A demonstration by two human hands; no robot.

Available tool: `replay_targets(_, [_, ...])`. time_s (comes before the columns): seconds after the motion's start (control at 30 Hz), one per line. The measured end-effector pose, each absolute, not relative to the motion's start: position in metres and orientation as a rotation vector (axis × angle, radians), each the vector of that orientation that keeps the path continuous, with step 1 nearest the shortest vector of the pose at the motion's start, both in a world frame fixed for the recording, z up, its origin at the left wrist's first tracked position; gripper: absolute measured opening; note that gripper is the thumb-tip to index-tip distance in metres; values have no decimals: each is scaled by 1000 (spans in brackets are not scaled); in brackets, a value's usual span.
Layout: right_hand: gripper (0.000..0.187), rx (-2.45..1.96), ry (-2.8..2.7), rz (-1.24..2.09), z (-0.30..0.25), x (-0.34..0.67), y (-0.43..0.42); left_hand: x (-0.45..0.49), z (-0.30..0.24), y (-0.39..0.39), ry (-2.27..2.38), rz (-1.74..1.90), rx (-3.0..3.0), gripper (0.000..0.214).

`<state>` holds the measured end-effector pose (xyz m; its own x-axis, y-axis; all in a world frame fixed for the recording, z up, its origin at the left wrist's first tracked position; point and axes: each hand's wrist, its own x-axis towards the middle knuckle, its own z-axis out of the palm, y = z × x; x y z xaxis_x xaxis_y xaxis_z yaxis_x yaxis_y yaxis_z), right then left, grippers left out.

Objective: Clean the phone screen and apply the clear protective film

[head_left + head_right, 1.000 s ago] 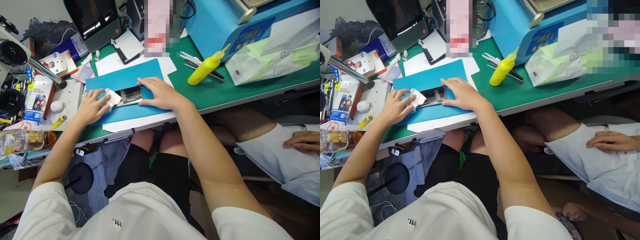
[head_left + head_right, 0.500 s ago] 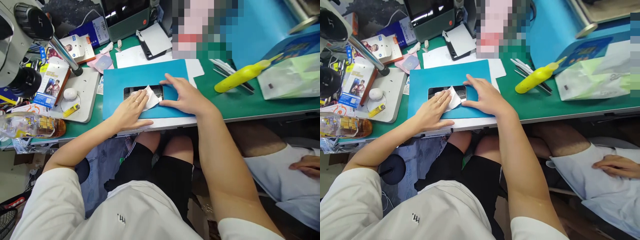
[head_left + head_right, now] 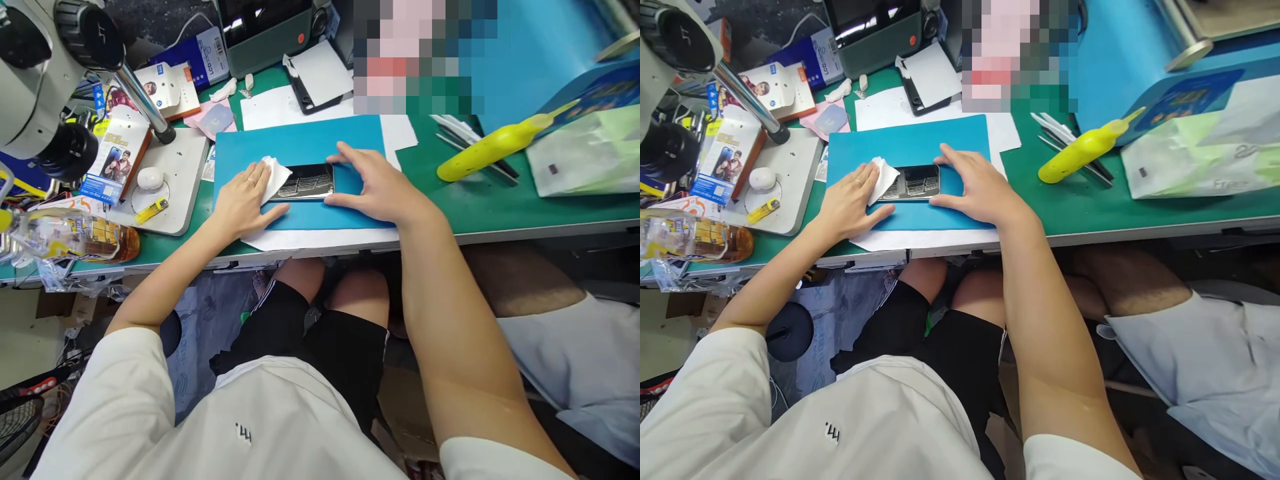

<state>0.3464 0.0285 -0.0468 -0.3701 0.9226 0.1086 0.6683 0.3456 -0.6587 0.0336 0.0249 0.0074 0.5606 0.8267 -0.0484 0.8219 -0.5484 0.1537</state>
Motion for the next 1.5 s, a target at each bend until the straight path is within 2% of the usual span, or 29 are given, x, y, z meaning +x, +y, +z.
replay_targets(0.23, [114, -1373, -2142, 730, -44, 344, 28, 26, 5, -21, 1307, 27, 2717, 101])
replay_targets(0.57, [108, -1359, -2156, 678, -49, 347, 34, 34, 12, -4, 1471, 20, 2667, 93])
replay_targets(0.9, [114, -1352, -2156, 692, -53, 349, 33, 45, 15, -1, 1561, 30, 2718, 95])
replay_targets(1.03, [114, -1355, -2148, 688, -51, 347, 33, 45, 15, -4, 1568, 47, 2748, 88])
replay_targets(1.37, [115, -1399, -2116, 702, -52, 344, 31, 62, 38, -15, 1697, -406, 2564, 99])
replay_targets(1.5, [114, -1401, -2132, 709, -51, 344, 32, 66, 44, -3, 1744, -460, 2519, 101])
